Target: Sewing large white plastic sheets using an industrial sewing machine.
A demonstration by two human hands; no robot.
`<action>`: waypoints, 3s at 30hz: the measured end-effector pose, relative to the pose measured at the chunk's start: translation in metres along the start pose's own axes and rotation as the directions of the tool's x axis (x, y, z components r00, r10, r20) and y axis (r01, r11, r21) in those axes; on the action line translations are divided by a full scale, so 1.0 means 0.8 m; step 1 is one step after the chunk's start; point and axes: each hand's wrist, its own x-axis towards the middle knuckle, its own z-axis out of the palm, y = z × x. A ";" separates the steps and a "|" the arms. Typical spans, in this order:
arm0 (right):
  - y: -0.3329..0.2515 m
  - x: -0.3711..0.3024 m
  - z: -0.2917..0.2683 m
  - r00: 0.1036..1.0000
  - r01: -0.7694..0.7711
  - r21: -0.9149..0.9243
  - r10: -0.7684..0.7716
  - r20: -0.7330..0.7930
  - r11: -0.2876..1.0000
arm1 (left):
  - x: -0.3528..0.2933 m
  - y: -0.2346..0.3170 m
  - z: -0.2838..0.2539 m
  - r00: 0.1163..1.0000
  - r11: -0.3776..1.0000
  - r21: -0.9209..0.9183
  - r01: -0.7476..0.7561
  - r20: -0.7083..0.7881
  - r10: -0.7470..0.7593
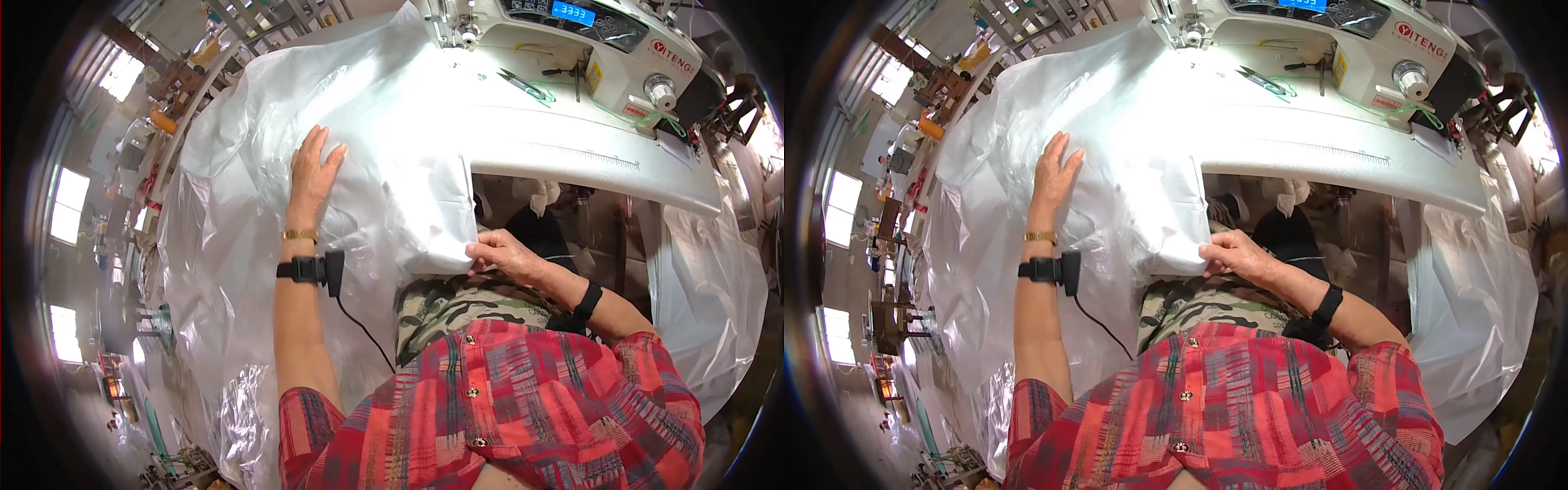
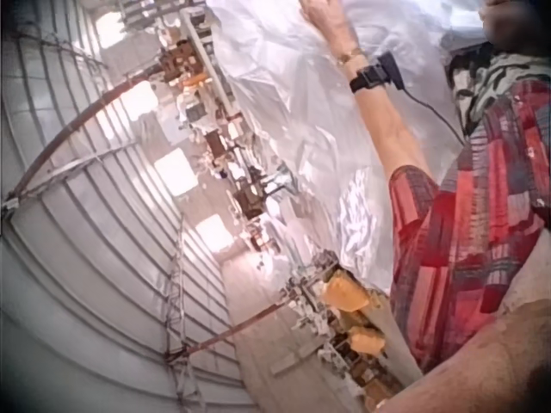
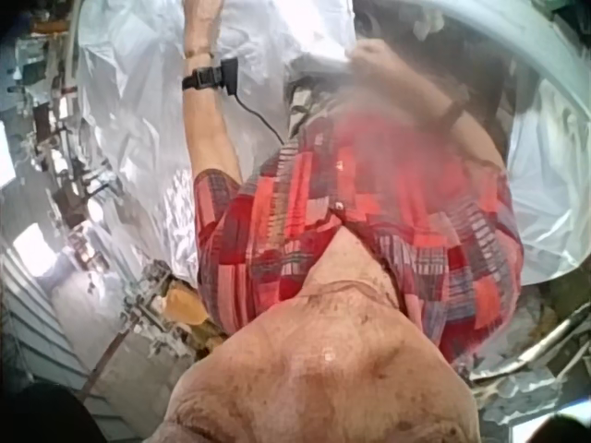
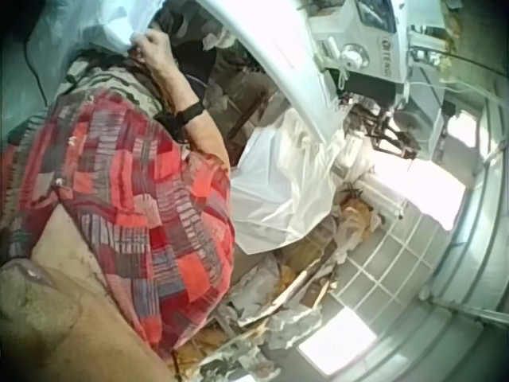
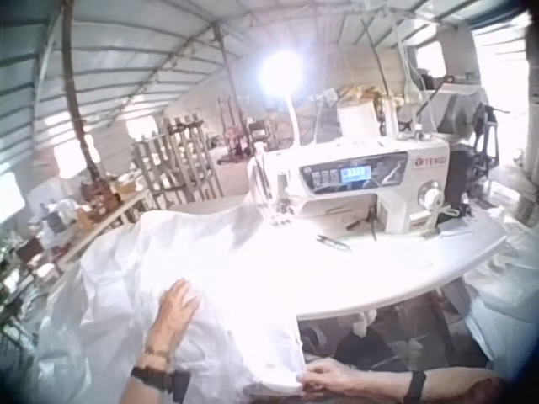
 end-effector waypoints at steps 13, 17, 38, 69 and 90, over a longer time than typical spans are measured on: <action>-0.036 0.014 0.024 0.817 0.335 -0.412 -0.479 -0.322 0.847 | -0.070 0.206 0.034 0.788 0.769 -0.211 -0.603 -0.006 0.616; -0.050 0.002 0.029 0.819 0.364 -0.378 -0.486 -0.306 0.851 | -0.052 0.205 0.043 0.711 0.709 -0.143 -0.690 0.046 0.701; -0.055 -0.009 0.015 0.719 0.324 -0.572 -0.589 -0.368 0.753 | -0.098 0.215 -0.013 0.923 0.918 -0.102 -0.384 -0.046 0.381; -0.090 -0.034 0.149 0.590 -0.155 -0.081 0.158 0.792 0.985 | -0.235 0.019 -0.108 0.886 0.775 -0.438 0.456 0.143 -0.441; -0.097 -0.061 0.120 0.854 0.400 -0.528 -0.096 0.511 0.749 | -0.205 0.203 -0.053 0.844 0.805 -0.476 0.355 0.533 -0.057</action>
